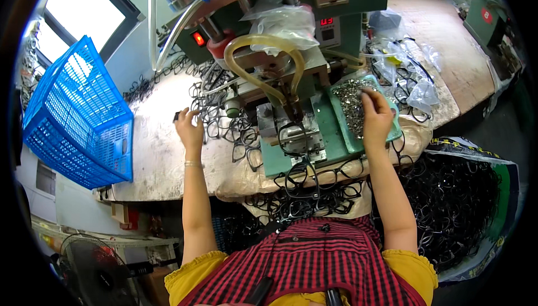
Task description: The person repeatedly picks up black eyeglass frames from a pile, places them into a green fixture on a machine, and presses a lever to attach small metal screws. The person then removes the assembled glasses and places them on the table, continuing the cycle with additional frames.
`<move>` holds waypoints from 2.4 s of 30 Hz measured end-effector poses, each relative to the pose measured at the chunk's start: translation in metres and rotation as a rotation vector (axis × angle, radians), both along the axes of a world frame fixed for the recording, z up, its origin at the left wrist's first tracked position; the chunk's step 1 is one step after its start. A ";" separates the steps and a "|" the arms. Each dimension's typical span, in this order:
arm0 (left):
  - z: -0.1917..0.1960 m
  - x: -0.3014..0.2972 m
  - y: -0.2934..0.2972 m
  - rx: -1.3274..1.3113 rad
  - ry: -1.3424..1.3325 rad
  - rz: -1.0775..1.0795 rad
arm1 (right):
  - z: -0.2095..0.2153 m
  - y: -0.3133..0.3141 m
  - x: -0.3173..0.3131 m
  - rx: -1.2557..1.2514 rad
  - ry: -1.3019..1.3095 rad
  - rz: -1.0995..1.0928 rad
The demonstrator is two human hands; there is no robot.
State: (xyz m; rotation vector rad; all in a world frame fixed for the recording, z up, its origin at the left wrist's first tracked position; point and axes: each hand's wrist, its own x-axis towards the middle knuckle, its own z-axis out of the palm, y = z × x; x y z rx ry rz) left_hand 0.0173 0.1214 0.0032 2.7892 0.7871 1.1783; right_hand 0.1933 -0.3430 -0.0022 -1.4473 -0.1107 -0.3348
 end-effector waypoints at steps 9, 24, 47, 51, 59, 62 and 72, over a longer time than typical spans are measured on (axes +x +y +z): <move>-0.049 -0.016 -0.019 -0.219 0.338 -0.060 | 0.007 -0.040 -0.034 -0.406 -0.184 -0.107; -0.008 -0.021 -0.124 -0.792 -0.342 -0.294 | 0.071 0.045 -0.057 -0.227 -0.292 0.275; 0.102 0.001 -0.265 -0.105 -0.140 -1.239 | 0.008 -0.035 -0.016 -1.003 -0.331 -0.074; 0.104 0.004 -0.263 -0.099 -0.116 -1.246 | 0.003 -0.035 -0.016 -0.903 -0.415 -0.046; 0.089 -0.018 -0.272 -0.140 -0.135 -1.102 | 0.014 -0.012 0.016 -1.078 -0.694 0.103; 0.071 -0.057 -0.258 0.057 -0.330 -0.800 | 0.015 -0.022 0.003 -0.676 -0.415 -0.075; 0.049 0.020 -0.114 -0.020 0.078 -0.177 | 0.023 -0.009 -0.005 -0.528 -0.260 0.050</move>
